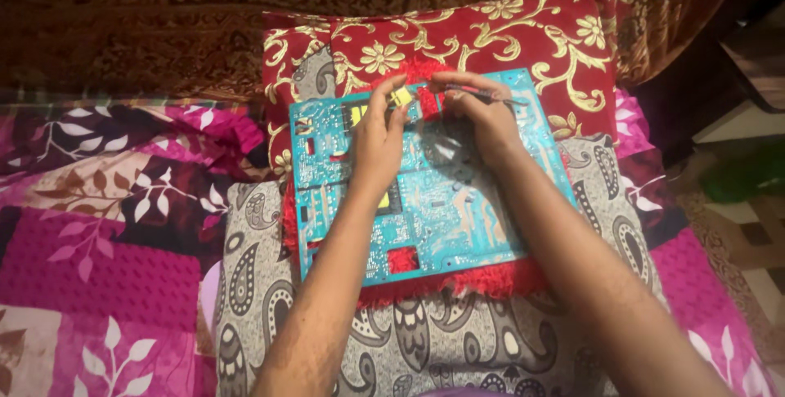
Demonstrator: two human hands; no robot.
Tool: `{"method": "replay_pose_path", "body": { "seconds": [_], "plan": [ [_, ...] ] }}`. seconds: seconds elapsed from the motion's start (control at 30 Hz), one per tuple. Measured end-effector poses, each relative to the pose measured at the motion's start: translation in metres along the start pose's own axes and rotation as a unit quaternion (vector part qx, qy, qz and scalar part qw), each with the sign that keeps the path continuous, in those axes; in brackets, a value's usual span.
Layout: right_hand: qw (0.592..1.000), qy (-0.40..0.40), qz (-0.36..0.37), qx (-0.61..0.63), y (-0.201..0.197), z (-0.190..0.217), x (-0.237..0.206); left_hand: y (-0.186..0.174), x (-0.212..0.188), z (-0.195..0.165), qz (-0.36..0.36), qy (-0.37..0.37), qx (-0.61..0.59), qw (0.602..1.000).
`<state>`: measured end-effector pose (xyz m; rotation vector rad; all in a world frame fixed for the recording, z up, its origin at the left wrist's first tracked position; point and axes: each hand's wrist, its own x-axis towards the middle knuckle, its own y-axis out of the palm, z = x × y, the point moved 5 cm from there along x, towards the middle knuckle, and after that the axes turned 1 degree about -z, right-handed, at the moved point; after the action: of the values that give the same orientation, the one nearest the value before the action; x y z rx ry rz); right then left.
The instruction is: The person reclines on a bed with a large circuit board resting on their lap. They use a screwdriver to unscrew and pry a yellow transformer-like component from the board, work at the board's edge, and continue loosening and adjusting parts across the board.
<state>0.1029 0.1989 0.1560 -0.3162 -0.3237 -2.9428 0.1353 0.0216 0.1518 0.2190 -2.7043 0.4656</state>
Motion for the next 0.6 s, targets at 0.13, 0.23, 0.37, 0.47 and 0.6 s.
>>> {"method": "replay_pose_path", "body": {
  "seconds": [0.13, 0.23, 0.37, 0.47, 0.6],
  "plan": [
    [0.999, -0.027, 0.0, -0.038, -0.003, -0.003, 0.008, -0.001, 0.009, 0.003, 0.008, 0.004, -0.015, 1.0],
    [0.998, -0.051, -0.016, -0.046, -0.005, -0.009, 0.016, -0.001, 0.015, 0.005, 0.01, -0.005, -0.025, 1.0],
    [0.998, -0.031, -0.044, -0.03, -0.01, -0.02, 0.025, -0.003, 0.019, 0.004, 0.006, -0.001, -0.028, 1.0],
    [0.998, -0.034, -0.045, -0.033, -0.01, -0.022, 0.029, -0.003, 0.022, 0.006, 0.012, -0.038, 0.005, 0.999],
    [0.999, -0.033, -0.032, 0.003, -0.009, -0.024, 0.035, -0.003, 0.027, 0.003, 0.022, -0.041, 0.002, 0.999]
  ]
}}
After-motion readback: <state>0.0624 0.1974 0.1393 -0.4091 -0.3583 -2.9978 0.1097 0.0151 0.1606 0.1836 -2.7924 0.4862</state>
